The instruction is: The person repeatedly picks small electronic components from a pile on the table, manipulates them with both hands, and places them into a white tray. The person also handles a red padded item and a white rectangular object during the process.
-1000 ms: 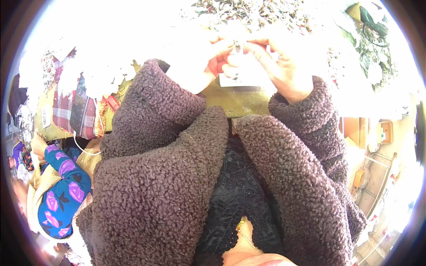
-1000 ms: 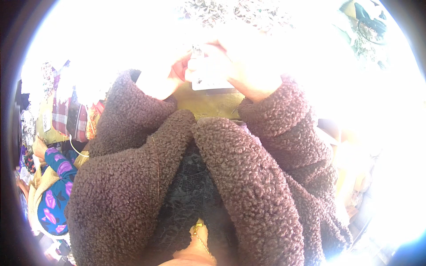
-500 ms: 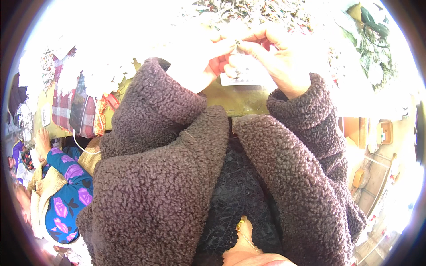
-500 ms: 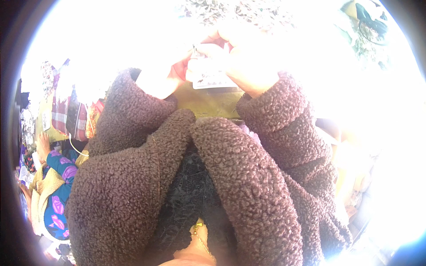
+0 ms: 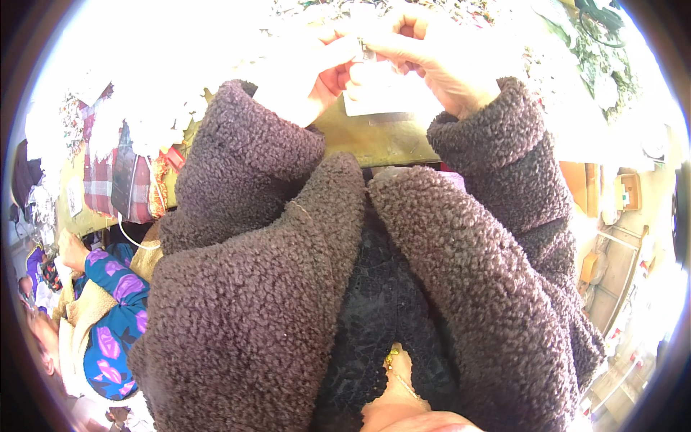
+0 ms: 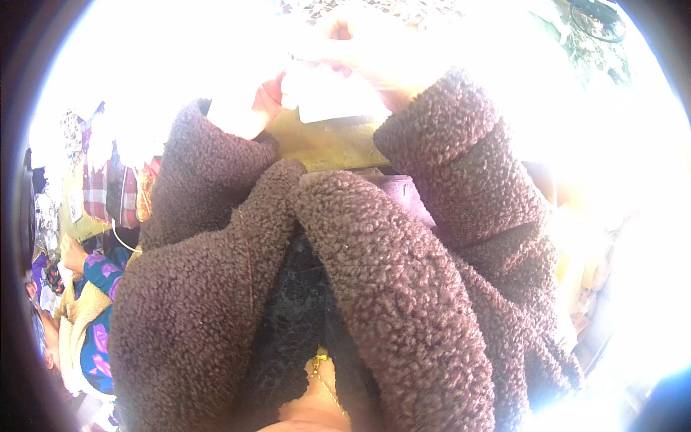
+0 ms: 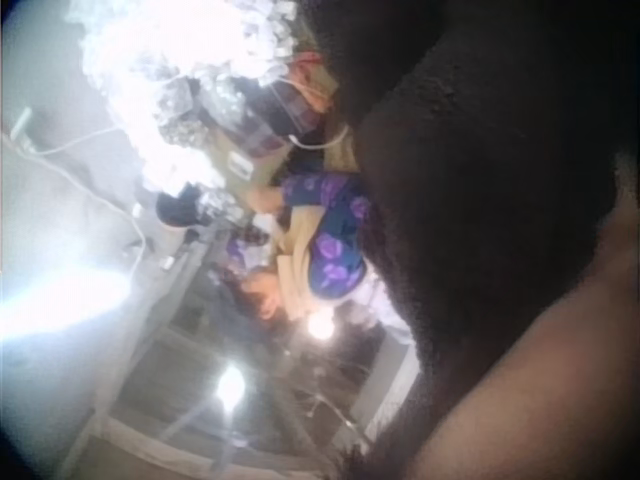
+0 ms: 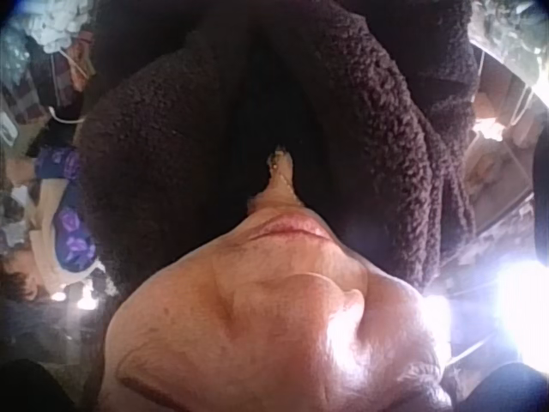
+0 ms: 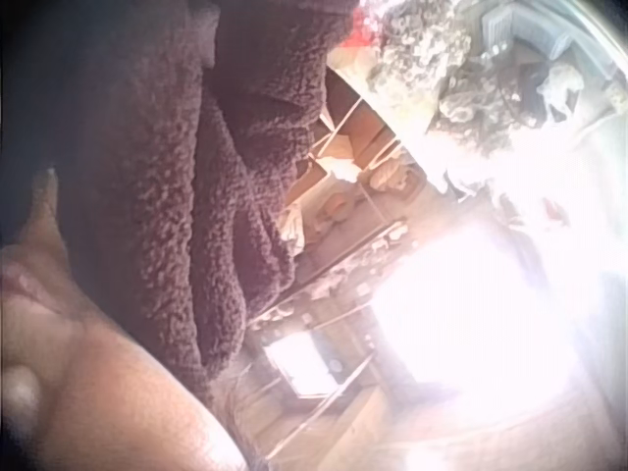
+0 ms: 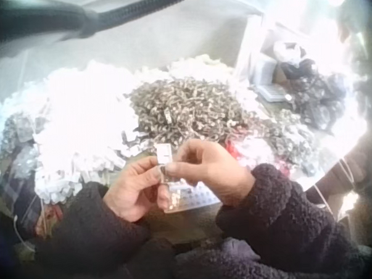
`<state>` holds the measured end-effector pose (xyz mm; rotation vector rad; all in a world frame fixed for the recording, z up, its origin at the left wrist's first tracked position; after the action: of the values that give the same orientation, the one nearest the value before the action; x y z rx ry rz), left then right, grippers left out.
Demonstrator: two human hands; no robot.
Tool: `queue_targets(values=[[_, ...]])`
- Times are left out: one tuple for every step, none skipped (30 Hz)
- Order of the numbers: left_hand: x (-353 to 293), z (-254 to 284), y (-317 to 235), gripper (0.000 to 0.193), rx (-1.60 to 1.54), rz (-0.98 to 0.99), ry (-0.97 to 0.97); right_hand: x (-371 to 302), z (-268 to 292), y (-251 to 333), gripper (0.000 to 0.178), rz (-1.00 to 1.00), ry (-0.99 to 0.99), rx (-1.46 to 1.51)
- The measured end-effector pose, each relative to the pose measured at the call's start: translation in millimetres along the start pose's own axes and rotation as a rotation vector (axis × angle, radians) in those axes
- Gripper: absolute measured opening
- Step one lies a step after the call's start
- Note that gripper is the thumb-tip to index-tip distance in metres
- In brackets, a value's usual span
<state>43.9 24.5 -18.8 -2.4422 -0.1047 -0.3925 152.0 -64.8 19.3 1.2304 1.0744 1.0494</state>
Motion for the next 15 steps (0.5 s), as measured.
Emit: queue_targets(values=[[-2.1, 0.2, -1.6, 0.03, 0.007, -0.027, -0.003, -4.9, 2.6, -4.1, 0.018, 0.004, -0.054, 0.032], [-3.7, 0.5, -3.6, 0.034, 0.046, -0.054, -0.008, -9.7, 1.6, -7.1, 0.018, 0.054, -0.064, 0.075], [-5.0, -3.3, -2.7, 0.034, 0.024, -0.047, 0.056, -16.5, 7.0, -5.8, 0.022, 0.106, -0.193, -0.238], [-7.6, 2.6, -3.5, 0.034, 0.062, -0.052, -0.044, -21.1, 3.0, -12.6, 0.023, 0.071, -0.179, -0.412], [-9.7, 4.1, -3.8, 0.035, 0.101, -0.048, -0.065, -26.4, -0.4, -18.9, 0.024, 0.041, -0.174, -0.605], [-11.6, 5.8, -3.6, 0.035, 0.155, -0.039, -0.08, -30.0, -3.3, -25.5, 0.026, 0.009, -0.172, -0.799], [-13.0, 7.9, -3.9, 0.035, 0.227, -0.03, -0.09, -31.9, -3.6, -40.0, 0.024, -0.13, -0.139, -0.787], [-13.9, 10.8, -3.9, 0.035, 0.306, -0.019, -0.105, -32.7, -4.6, -43.2, 0.023, -0.093, -0.14, -0.802], [-14.8, 13.0, -4.2, 0.035, 0.435, 0.002, -0.114, -32.1, -4.4, -45.8, 0.021, -0.081, -0.137, -0.822], [-14.8, 14.8, -3.6, 0.036, 0.606, 0.028, -0.113, -32.7, -2.5, -52.4, 0.02, -0.149, -0.117, -0.844], [-14.5, 15.6, -3.7, 0.036, 0.813, 0.054, -0.105, -32.3, -3.7, -49.2, 0.02, -0.064, -0.097, -0.88], [-14.9, 20.1, -2.9, 0.036, 1.025, 0.129, -0.149, -32.3, -3.4, -50.8, 0.019, -0.06, -0.061, -0.925], [-13.9, 16.4, -4.4, 0.036, 1.069, 0.073, -0.089, -32.4, -2.7, -49.0, 0.019, -0.022, -0.061, -0.962], [-13.3, 16.9, -4.2, 0.037, 1.106, 0.078, -0.087, -32.4, -3.4, -49.9, 0.019, -0.019, -0.038, -1.074], [-12.6, 15.4, -5.2, 0.035, 1.044, 0.045, -0.064, -32.8, -4.4, -47.9, 0.02, 0.018, -0.049, -1.176]])
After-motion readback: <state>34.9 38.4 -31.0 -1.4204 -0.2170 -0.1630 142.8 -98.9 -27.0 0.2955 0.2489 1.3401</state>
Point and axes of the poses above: each hand's wrist, its own x-axis towards the middle knuckle, its own z-axis out of the back of the hand, y = z × x, the point moved 6 cm from there along x, towards the middle knuckle, and after that the axes turned 9 degrees about y, right-handed, at the moved point
